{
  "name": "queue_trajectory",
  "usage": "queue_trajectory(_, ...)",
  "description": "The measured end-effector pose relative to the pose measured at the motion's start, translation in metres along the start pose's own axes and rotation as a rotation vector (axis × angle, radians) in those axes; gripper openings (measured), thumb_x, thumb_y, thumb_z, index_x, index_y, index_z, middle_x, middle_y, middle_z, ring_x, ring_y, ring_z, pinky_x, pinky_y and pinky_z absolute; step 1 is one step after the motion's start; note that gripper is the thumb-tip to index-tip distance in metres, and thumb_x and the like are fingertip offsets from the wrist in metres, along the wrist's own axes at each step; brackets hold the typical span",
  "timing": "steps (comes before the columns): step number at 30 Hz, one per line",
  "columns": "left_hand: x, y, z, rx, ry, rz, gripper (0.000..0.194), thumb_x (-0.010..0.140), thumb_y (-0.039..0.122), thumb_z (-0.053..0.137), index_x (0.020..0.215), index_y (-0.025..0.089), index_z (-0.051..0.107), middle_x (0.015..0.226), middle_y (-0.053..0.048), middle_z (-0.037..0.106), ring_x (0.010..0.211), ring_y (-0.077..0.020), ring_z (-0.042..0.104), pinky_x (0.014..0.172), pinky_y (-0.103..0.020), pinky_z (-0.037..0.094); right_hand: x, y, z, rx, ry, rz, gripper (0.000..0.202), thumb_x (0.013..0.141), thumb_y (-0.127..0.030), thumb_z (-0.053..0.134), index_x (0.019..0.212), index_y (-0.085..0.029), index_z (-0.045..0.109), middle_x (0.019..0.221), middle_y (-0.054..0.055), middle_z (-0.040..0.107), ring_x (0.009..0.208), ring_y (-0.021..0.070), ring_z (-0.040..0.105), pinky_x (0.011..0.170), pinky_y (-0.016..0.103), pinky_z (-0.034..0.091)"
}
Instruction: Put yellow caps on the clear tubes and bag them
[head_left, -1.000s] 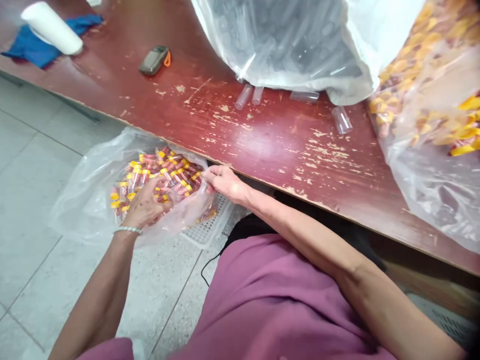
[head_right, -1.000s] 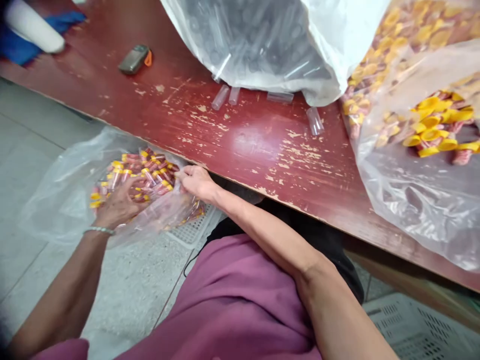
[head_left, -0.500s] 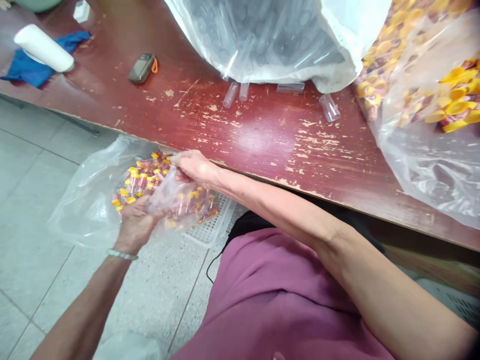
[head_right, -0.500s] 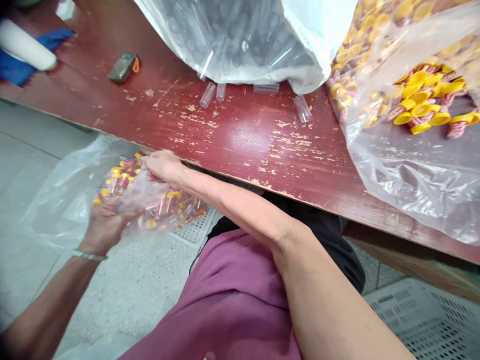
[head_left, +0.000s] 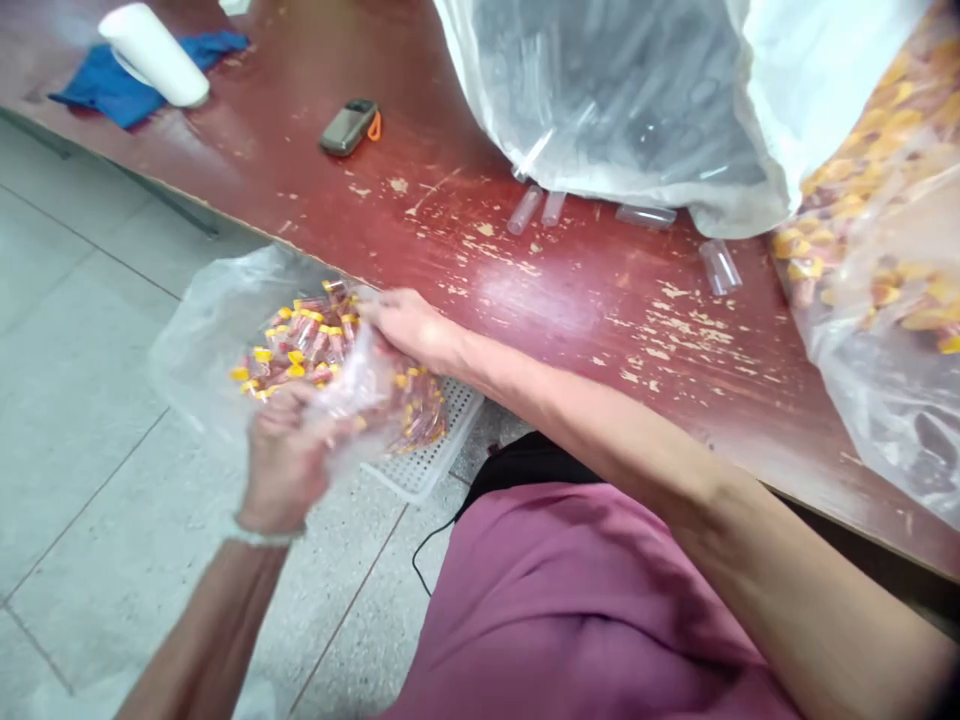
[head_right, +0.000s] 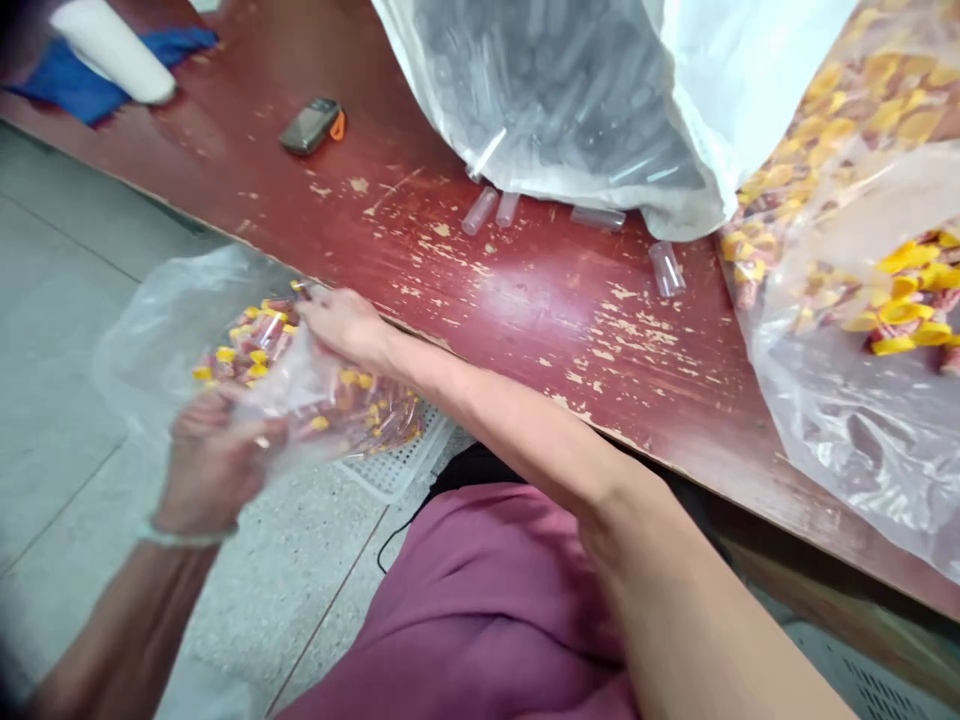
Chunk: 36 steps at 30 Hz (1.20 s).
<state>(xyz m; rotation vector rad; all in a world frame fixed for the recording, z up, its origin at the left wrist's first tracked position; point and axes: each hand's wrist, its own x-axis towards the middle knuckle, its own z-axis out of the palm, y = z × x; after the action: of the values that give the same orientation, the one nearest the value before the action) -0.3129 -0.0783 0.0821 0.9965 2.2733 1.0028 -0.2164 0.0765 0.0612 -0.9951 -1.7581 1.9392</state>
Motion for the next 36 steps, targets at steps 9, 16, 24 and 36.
queue_trajectory(9,-0.029,-0.016,0.007,-0.230,-0.501,-0.120,0.021,0.071,0.037,0.060,0.076,0.022,0.047,0.053,0.007,0.044,0.043,-0.0072,0.035,0.043,-0.020,0.027,-0.044,0.037,-0.025,0.002,-0.051,-0.004,0.030,0.083,-0.043,0.046,0.065,-0.019,0.045,0.051,-0.005,0.048,0.047,0.0079,0.045,0.051,0.020,0.038)
queue_trajectory(16,-0.037,-0.021,0.035,0.322,-0.593,0.182,0.032,0.070,0.016,0.046,0.101,0.024,0.047,0.061,0.004,0.048,0.058,-0.0144,0.047,0.059,-0.027,0.037,-0.057,0.056,-0.034,-0.342,-0.010,-0.013,0.032,0.086,-0.041,0.041,0.063,-0.020,0.044,0.055,-0.005,0.045,0.053,0.0096,0.046,0.052,0.021,0.036)
queue_trajectory(24,-0.034,-0.004,0.010,0.424,-0.614,0.306,0.054,0.069,0.043,0.065,0.118,0.030,0.049,0.113,-0.005,0.062,0.097,-0.0236,0.060,0.083,-0.034,0.047,-0.135,0.034,-0.062,-0.366,-0.021,-0.273,0.019,0.090,-0.032,0.042,0.098,-0.022,0.056,0.074,-0.001,0.057,0.063,0.0114,0.051,0.061,0.023,0.042)
queue_trajectory(36,0.036,0.133,0.110,0.413,-0.365,0.823,0.036,0.077,0.026,0.055,0.113,0.026,0.058,0.115,-0.007,0.059,0.111,-0.0247,0.053,0.099,-0.039,0.043,-0.157,0.075,-0.256,-1.019,1.197,-0.296,0.031,0.087,-0.025,0.043,0.112,-0.018,0.060,0.112,0.013,0.060,0.107,0.0247,0.051,0.094,0.045,0.037)
